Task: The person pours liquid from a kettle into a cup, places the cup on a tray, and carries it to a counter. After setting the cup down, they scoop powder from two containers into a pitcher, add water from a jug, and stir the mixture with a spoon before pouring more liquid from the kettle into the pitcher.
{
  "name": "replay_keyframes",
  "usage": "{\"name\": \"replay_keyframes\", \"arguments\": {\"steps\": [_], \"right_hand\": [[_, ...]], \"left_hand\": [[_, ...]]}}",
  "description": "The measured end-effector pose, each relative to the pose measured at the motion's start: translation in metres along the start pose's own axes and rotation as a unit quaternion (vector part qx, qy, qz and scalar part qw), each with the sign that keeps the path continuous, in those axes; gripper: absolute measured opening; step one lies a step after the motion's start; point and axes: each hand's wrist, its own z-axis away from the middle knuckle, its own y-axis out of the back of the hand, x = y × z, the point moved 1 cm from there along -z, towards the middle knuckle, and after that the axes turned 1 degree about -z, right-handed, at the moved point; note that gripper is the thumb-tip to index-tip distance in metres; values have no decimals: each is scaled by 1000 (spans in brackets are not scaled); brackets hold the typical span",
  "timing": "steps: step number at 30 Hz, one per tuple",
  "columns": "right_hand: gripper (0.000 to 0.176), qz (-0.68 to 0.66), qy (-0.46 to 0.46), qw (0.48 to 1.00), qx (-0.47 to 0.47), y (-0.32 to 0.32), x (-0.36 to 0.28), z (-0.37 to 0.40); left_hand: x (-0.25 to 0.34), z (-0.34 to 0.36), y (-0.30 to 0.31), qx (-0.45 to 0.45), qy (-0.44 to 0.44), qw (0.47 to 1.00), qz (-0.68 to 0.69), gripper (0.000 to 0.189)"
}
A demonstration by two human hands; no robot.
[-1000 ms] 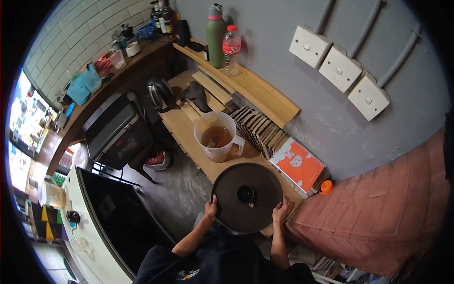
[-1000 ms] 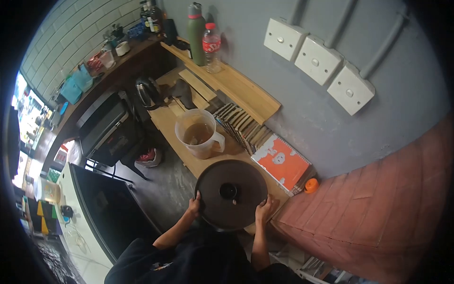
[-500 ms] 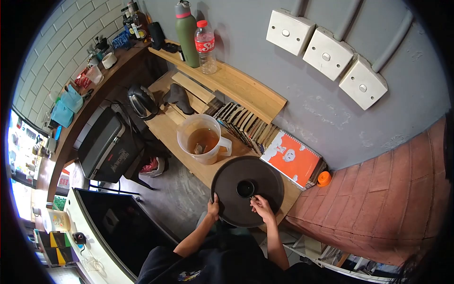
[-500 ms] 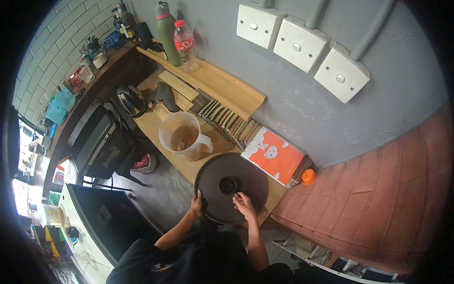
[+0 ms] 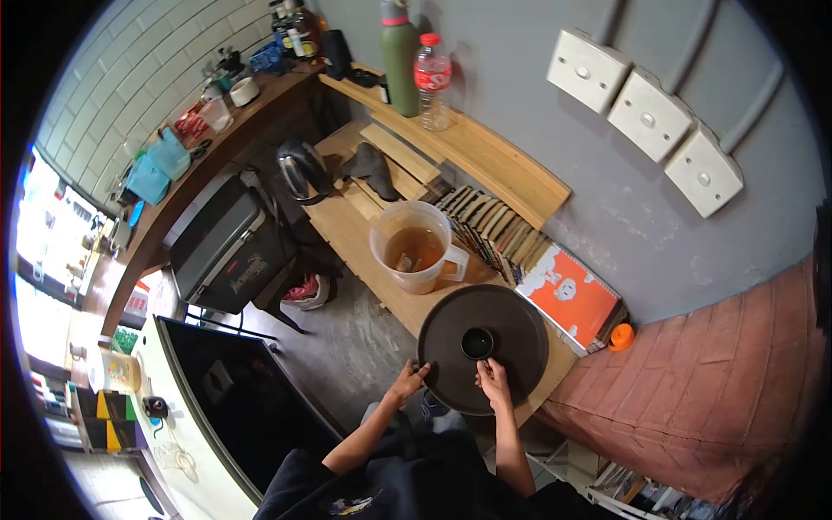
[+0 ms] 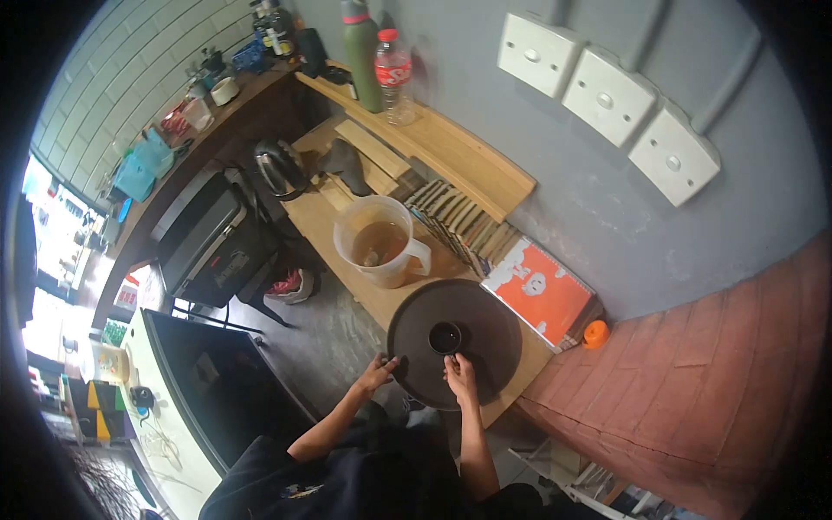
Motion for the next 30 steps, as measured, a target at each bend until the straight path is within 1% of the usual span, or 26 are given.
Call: {"name": "replay_keyframes", "arguments": {"steps": [1, 2, 4, 5, 9, 11, 14, 18, 20, 21, 22, 25, 26, 27, 30], "right_hand": [[25, -17, 3, 1000, -2, -4, -1, 1], [25, -11, 8, 1000, -14, -9, -1, 2], [25, -11, 9, 1000, -28, -22, -8, 2], [24, -7, -4, 999, -46, -29, -15, 3], [23, 35, -1, 992, -123, -76, -53, 12], [22, 38, 42, 979, -194, -109, -66, 14], [21, 71, 56, 956, -277, -171, -86, 27], [20, 114, 83, 910, -389, -265, -96, 65], [19, 128, 95, 885, -437, -312, -94, 96], [19, 126, 90, 871, -467, -334, -91, 112], [19, 125, 84, 855, -496, -356, -87, 129], [17, 134, 53, 803, -578, -411, -77, 184], [17, 136, 41, 781, -608, -426, -70, 199], [17, 134, 52, 752, -643, -441, -61, 213], [18, 161, 40, 697, -697, -472, -50, 255]], "left_hand": [[-2, 4, 2, 12, -12, 1000, 15, 68], [-4, 7, 8, 21, -17, 999, 25, 68], [-8, 15, 21, 9, -36, 999, 33, 60], [-10, 21, 27, 22, -47, 998, 43, 52], [-26, 52, 64, 57, -95, 989, 99, 48], [-32, 77, 88, 62, -143, 978, 140, 45], [-46, 121, 127, 116, -195, 957, 180, 46], [-75, 186, 175, 221, -253, 908, 249, 47], [-92, 224, 194, 277, -292, 876, 265, 50], [-109, 230, 205, 311, -325, 853, 266, 53], [-117, 249, 213, 329, -329, 840, 278, 53], [-145, 303, 231, 412, -328, 811, 253, 60], [-158, 315, 236, 432, -328, 797, 266, 60], [-170, 326, 238, 467, -327, 777, 267, 61], [-199, 360, 238, 544, -315, 726, 280, 65]]}}
